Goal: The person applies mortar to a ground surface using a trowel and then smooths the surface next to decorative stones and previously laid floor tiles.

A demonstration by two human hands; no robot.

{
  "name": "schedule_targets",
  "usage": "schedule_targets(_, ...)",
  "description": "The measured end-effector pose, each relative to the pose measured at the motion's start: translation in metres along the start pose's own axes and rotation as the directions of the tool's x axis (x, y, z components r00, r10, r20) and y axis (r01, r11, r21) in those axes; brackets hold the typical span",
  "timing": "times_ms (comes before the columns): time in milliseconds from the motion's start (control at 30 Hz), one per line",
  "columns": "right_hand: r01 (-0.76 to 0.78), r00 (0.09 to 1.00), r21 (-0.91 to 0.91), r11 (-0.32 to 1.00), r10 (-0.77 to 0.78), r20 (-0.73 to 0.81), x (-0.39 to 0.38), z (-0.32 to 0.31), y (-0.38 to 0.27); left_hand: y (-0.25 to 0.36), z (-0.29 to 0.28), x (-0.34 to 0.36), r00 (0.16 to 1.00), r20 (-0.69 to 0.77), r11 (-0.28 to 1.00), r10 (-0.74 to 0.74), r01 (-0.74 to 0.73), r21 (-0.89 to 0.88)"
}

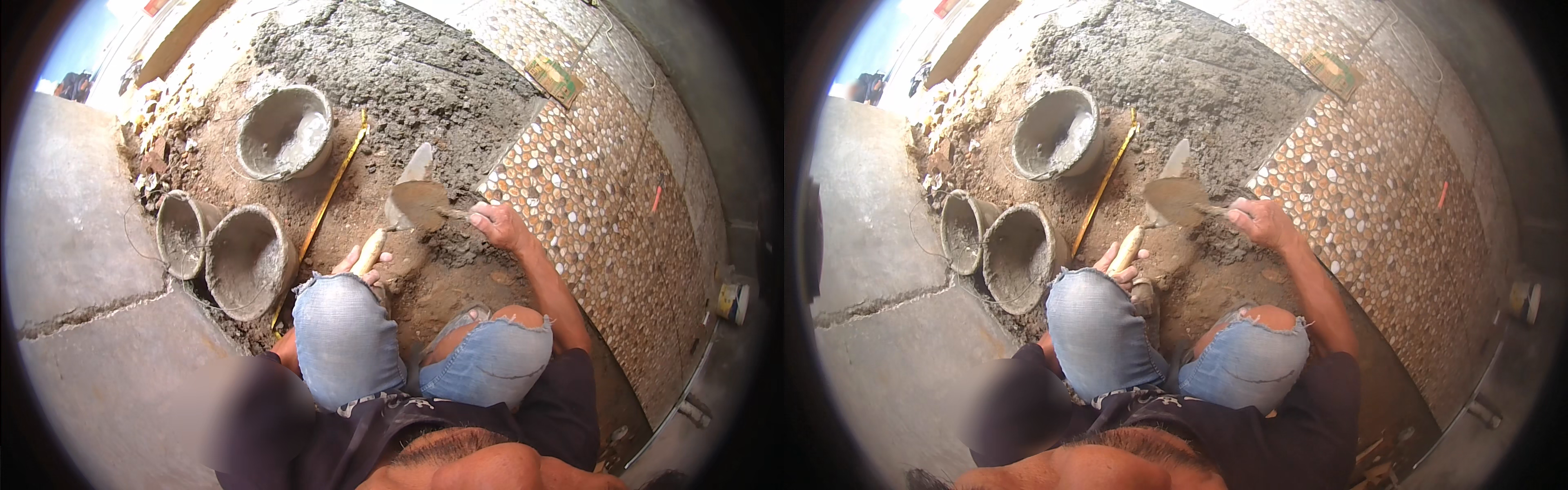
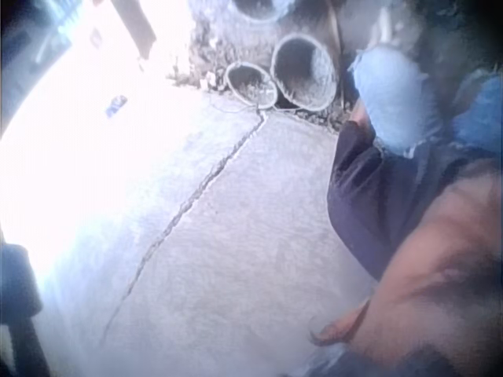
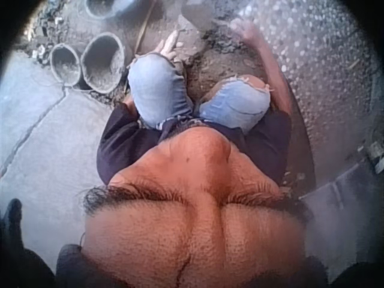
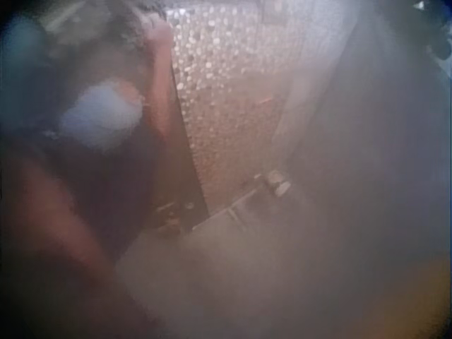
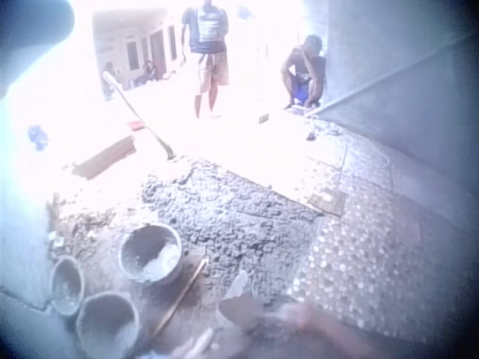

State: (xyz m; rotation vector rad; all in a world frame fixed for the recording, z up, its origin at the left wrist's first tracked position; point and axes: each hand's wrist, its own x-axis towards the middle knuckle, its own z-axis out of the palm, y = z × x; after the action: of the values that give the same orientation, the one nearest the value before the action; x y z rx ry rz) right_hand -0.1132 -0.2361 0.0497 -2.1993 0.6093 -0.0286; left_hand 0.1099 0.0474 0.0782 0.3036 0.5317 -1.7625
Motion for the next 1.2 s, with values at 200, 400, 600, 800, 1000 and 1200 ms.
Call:
schedule_targets(200, -0.259, 0.956, -0.123, 0.958, 0.236, -0.174, -0.037, 0.006, 0.056, 0.020, -0.044, 0.013, 0.955, 0.294, 0.998, -0.048, 0.034, 0.051)
schedule_targets(400, -0.067, 0.987, 0.105, 0.992, 0.081, -0.137, -0.016, 0.012, -0.030, 0.021, -0.048, 0.014, 0.989, 0.147, 0.999, -0.015, 0.011, 0.033)
schedule_targets(600, 0.163, 0.985, 0.108, 0.981, -0.156, -0.070, 0.017, 0.022, -0.020, 0.019, -0.035, 0.002, 0.996, 0.069, 0.997, -0.055, 0.051, 0.063)
schedule_targets(800, -0.288, 0.957, -0.131, 0.948, 0.281, -0.072, 0.003, -0.001, 0.074, 0.021, -0.042, 0.002, 0.984, 0.176, 0.996, -0.013, -0.003, 0.087)
schedule_targets(1000, -0.322, 0.929, 0.936, 0.145, 0.239, 0.283, -0.025, 0.025, 0.008, 0.022, -0.048, 0.012, 0.994, 0.109, 0.999, -0.010, 0.006, 0.035)
schedule_targets(1200, -0.226, 0.950, 0.970, 0.088, 0.241, 0.200, -0.012, 0.048, 0.001, 0.017, -0.041, 0.021, 0.986, 0.156, 0.998, -0.065, 0.061, 0.031)
